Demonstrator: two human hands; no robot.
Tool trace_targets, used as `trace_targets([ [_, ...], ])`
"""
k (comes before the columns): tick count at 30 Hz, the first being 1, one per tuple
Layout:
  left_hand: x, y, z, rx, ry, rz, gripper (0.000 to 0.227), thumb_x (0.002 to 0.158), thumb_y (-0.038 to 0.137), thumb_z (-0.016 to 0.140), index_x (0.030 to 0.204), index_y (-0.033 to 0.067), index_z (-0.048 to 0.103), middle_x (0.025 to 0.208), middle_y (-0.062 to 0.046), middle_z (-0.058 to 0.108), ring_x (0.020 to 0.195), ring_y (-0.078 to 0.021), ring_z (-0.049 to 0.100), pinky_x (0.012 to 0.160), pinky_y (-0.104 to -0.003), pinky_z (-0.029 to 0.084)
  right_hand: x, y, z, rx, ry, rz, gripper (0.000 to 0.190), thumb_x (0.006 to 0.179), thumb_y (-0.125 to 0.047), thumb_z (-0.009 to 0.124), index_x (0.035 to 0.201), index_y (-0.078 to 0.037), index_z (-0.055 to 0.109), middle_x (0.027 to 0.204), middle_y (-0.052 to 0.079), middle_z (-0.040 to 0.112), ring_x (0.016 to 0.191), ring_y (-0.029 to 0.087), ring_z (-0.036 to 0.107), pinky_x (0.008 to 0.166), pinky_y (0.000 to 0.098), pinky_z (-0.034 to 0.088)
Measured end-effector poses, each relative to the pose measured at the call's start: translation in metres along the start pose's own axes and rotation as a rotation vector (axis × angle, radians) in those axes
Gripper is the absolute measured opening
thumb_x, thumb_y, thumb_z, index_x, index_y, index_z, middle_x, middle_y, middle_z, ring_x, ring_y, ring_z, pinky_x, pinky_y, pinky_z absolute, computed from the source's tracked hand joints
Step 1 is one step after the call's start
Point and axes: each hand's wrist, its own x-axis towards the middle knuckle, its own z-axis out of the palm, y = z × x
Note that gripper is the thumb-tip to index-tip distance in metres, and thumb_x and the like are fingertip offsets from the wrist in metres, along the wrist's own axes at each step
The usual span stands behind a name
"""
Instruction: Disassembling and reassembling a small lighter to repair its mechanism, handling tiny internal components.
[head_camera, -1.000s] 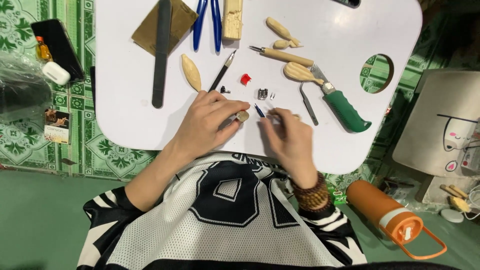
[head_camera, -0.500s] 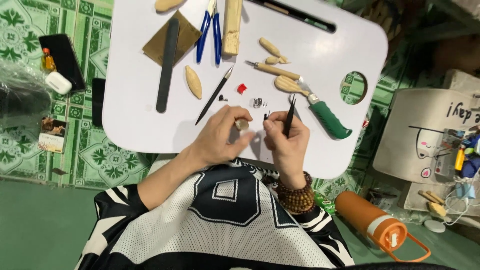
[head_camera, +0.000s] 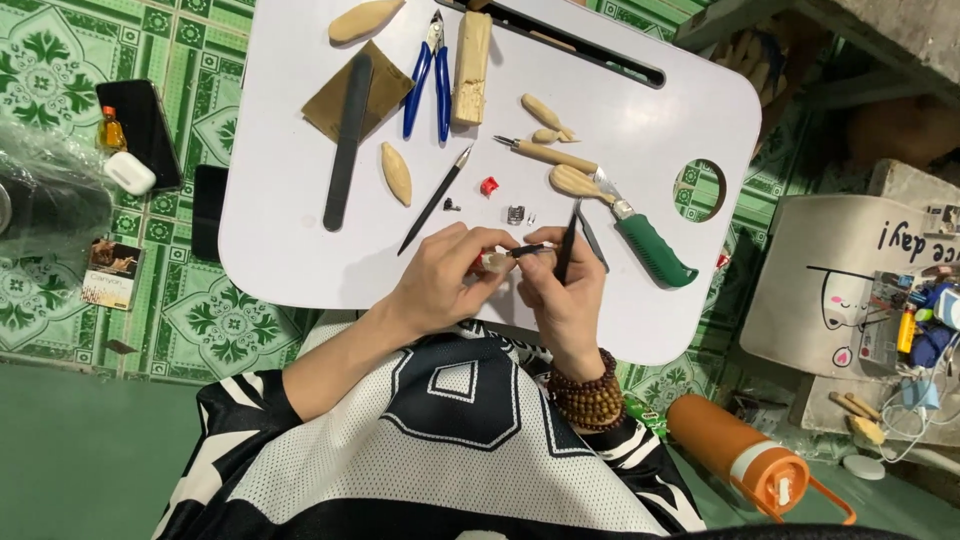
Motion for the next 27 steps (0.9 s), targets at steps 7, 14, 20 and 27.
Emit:
trace_targets([
  [7,0.007,0.016,-0.008,-0.133,-0.059,-0.033,0.013,0.093,0.008,0.069,0.106,0.0065,0.068,0.062,-0.007,0.064,0.054,-0.0235,0.06,0.061,-0.032,0.052,0.002,-0.01,-0.032,-0.358,-0.11,-0.223,0.016,0.085,0.0,0.079,0.097,0.009,0.074,0.043,0.003,0.048,0.041,0.004,0.032,0.04,0.0186,0.028],
  [14,0.01,0.011,-0.007,-0.178,-0.087,0.058,0.02,0.093,0.017,0.072,0.109,0.0062,0.067,0.071,-0.009,0.063,0.064,-0.0269,0.061,0.064,-0.036,0.056,-0.003,-0.019,-0.03,-0.389,-0.158,-0.542,0.011,0.08,-0.002,0.082,0.088,0.005,0.078,0.042,0.001,0.052,0.036,0.004,0.029,0.038,0.0207,0.027],
  [20,0.01,0.009,-0.006,-0.17,-0.101,0.105,0.023,0.091,0.017,0.074,0.109,0.0058,0.067,0.075,-0.009,0.059,0.068,-0.0285,0.06,0.066,-0.04,0.056,-0.004,-0.035,0.0,-0.325,-0.256,-0.647,0.011,0.086,-0.002,0.078,0.097,0.001,0.079,0.047,0.004,0.059,0.035,0.005,0.032,0.036,0.022,0.03],
  [27,0.008,0.005,-0.002,-0.186,-0.109,0.122,0.026,0.091,0.02,0.074,0.111,0.0048,0.065,0.077,-0.01,0.058,0.069,-0.0272,0.058,0.066,-0.04,0.054,0.002,-0.028,0.0,-0.313,-0.327,-0.659,0.011,0.083,0.008,0.075,0.094,0.009,0.076,0.047,0.001,0.05,0.035,0.006,0.032,0.035,0.0228,0.035],
])
